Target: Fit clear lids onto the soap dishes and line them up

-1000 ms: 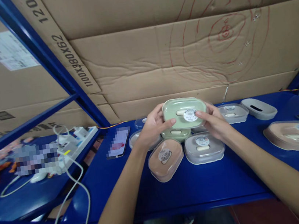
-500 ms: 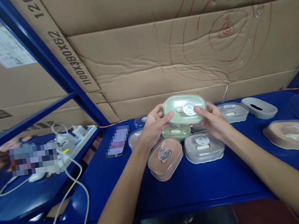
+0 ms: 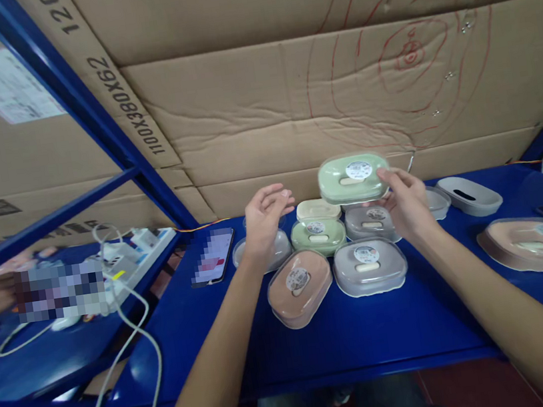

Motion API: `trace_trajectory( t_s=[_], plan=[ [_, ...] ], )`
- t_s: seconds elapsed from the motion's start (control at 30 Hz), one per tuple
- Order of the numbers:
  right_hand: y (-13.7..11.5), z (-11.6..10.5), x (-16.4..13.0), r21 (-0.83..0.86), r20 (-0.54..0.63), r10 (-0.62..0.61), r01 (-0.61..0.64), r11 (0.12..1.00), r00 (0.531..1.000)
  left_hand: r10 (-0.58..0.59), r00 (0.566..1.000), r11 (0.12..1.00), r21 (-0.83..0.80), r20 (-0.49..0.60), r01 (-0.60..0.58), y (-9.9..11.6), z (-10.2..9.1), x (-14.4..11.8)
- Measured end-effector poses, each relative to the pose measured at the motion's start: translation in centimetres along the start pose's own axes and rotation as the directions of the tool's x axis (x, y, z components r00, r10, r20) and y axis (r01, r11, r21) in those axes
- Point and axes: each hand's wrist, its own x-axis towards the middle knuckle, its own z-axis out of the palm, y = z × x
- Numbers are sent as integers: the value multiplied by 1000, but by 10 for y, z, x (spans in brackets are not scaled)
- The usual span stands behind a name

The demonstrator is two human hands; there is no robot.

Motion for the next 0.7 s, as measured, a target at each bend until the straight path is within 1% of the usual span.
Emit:
trace_trajectory(
  t_s=[0.07, 0.13, 0.2, 0.27, 0.33, 0.43, 0.53, 0.6, 0.67, 0.7],
  plan=[
    [-3, -9, 10, -102, -114, -47, 35, 994, 992, 39, 999, 993, 111, -33, -35, -4, -5, 4],
    [-5, -19, 19, -217, -164, -41, 5, 976, 986, 57, 998, 978, 203, -29, -50, -8, -7, 7],
    [-5, -27, 24, -327, -165, 9, -63, 943, 986, 77, 997, 956, 283, 1, -74, -11, -7, 8],
    [-4, -32, 27, -452, -121, 77, -124, 883, 990, 95, 994, 927, 359, 57, -109, -12, -5, 6],
    [-4, -36, 27, -617, -69, 119, -136, 775, 991, 102, 987, 887, 438, 125, -147, -12, -2, 2],
    [-8, -39, 28, -823, -35, 119, -96, 559, 992, 102, 967, 801, 558, 232, -218, -9, 3, -5],
    [-14, -43, 29, -922, -25, 88, -57, 384, 996, 114, 942, 711, 637, 315, -299, -9, 6, -8],
    [-17, -48, 31, -968, -3, 92, -26, 251, 996, 124, 933, 675, 661, 338, -329, -9, 7, -9],
    [-18, -54, 32, -992, 19, 147, 0, 126, 989, 119, 930, 658, 674, 349, -337, -11, 7, -9],
    [-18, -56, 32, -997, 24, 181, 10, 79, 983, 112, 929, 652, 679, 353, -336, -11, 7, -9]
  ],
)
